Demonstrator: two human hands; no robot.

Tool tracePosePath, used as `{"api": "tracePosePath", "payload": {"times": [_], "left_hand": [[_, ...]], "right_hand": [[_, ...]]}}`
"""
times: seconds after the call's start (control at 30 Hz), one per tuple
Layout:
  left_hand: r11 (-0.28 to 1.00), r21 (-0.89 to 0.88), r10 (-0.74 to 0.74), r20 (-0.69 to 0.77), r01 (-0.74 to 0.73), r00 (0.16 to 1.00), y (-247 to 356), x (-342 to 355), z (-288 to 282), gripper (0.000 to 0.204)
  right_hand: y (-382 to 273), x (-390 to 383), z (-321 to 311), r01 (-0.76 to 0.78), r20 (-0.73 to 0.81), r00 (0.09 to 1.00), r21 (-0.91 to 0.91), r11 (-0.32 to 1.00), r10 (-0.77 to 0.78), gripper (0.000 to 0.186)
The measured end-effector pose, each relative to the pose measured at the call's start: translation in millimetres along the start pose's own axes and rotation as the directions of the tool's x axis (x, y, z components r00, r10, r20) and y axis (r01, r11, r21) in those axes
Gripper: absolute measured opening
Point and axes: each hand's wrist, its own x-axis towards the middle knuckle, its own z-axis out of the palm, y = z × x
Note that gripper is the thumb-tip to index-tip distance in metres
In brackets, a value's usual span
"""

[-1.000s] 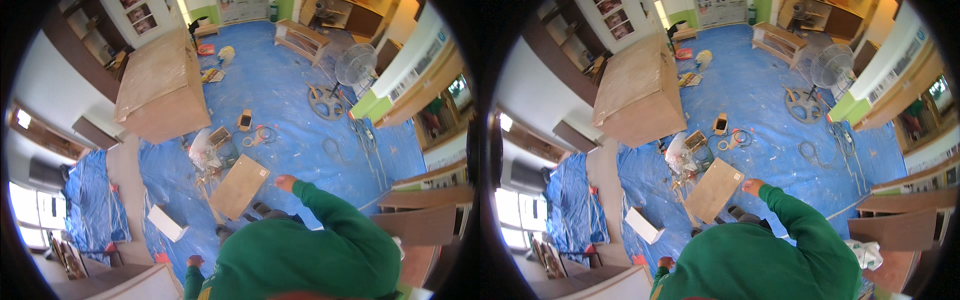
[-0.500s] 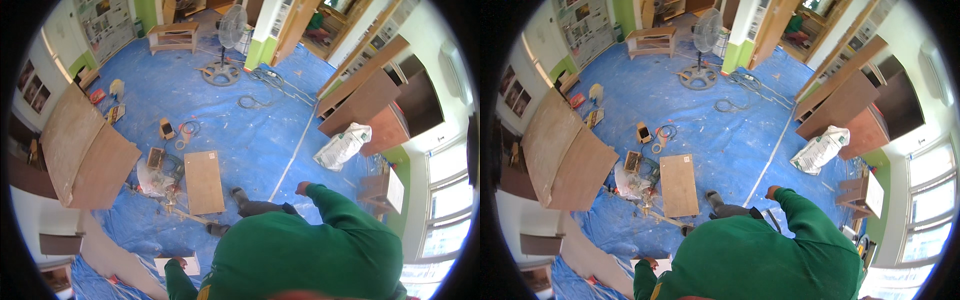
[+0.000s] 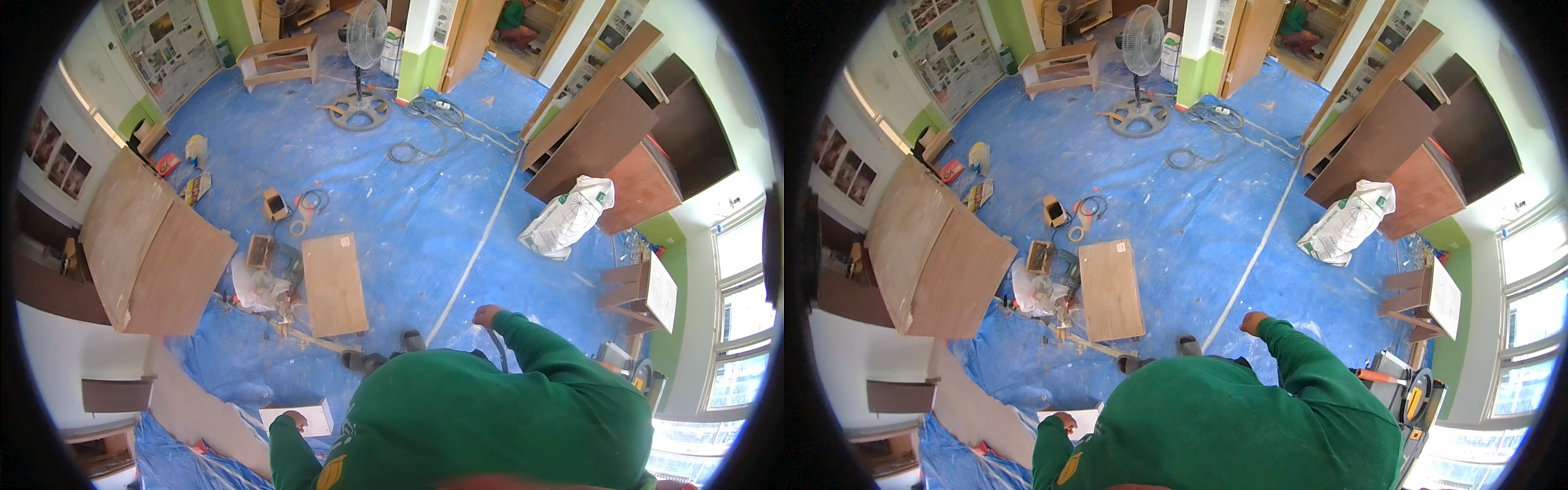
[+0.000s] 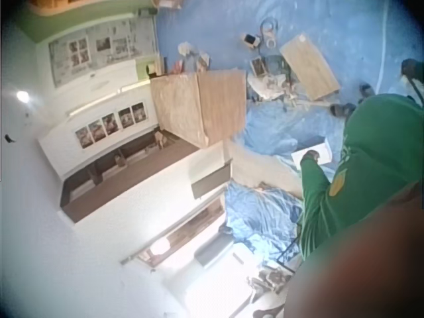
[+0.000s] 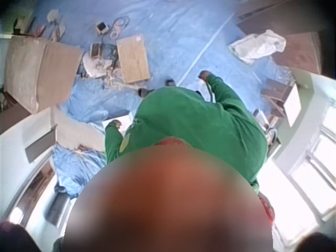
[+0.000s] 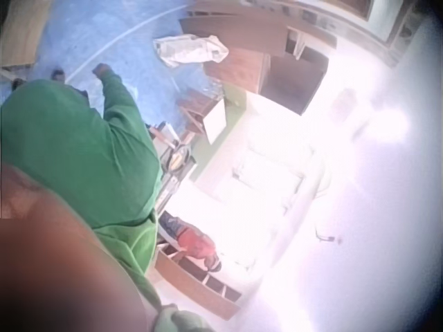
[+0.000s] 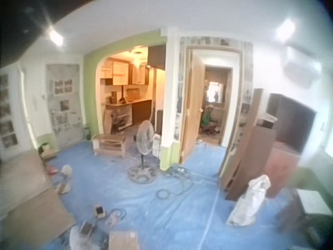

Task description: The person fits curved wooden trim pieces onto a white cabinet door, using a hammer to tap them into place. They move between the main room and a bathroom, handling trim pieces and tools.

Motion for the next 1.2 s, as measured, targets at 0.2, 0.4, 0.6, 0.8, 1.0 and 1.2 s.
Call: {"api": "tracePosePath", "payload": {"times": [0.2,0.4,0.6,0.8,1.0,1.2], "left_hand": [[0.997,-0.002,0.082,0.029,-0.082,0.996,35.5,-14.6,68.8,0.024],[0.872,-0.195,0.401,-0.242,-0.45,0.883,51.9,-17.2,145.8,0.018],[0.868,-0.374,0.197,-0.347,-0.328,0.917,55.4,-32.5,191.3,0.019],[0.942,-0.004,0.301,-0.44,-0.336,0.846,23.7,-7.5,151.2,0.022],[0.663,0.719,0.654,-0.421,-0.209,0.628,43.5,41.1,17.3,0.019],[0.159,-0.784,-0.036,-0.613,-0.601,0.79,213.8,42.5,-120.5,0.022]], "right_hand": [[140.8,50.5,70.2,-0.117,-0.044,0.992,0.065,0.991,0.12,0.046],[168.3,48.5,71.0,-0.169,0.037,0.984,-0.074,0.983,0.172,0.04],[112.5,56.2,47.8,-0.088,0.121,0.987,-0.117,0.989,0.102,0.053],[74.8,58.9,7.0,0.071,-0.069,0.994,-0.145,0.987,-0.081,0.033],[39.6,37.5,-31.1,0.071,-0.014,0.997,-0.135,0.988,-0.074,0.026],[153.6,117.7,9.9,0.051,0.1,0.994,-0.144,0.988,-0.036,0.031]]}}
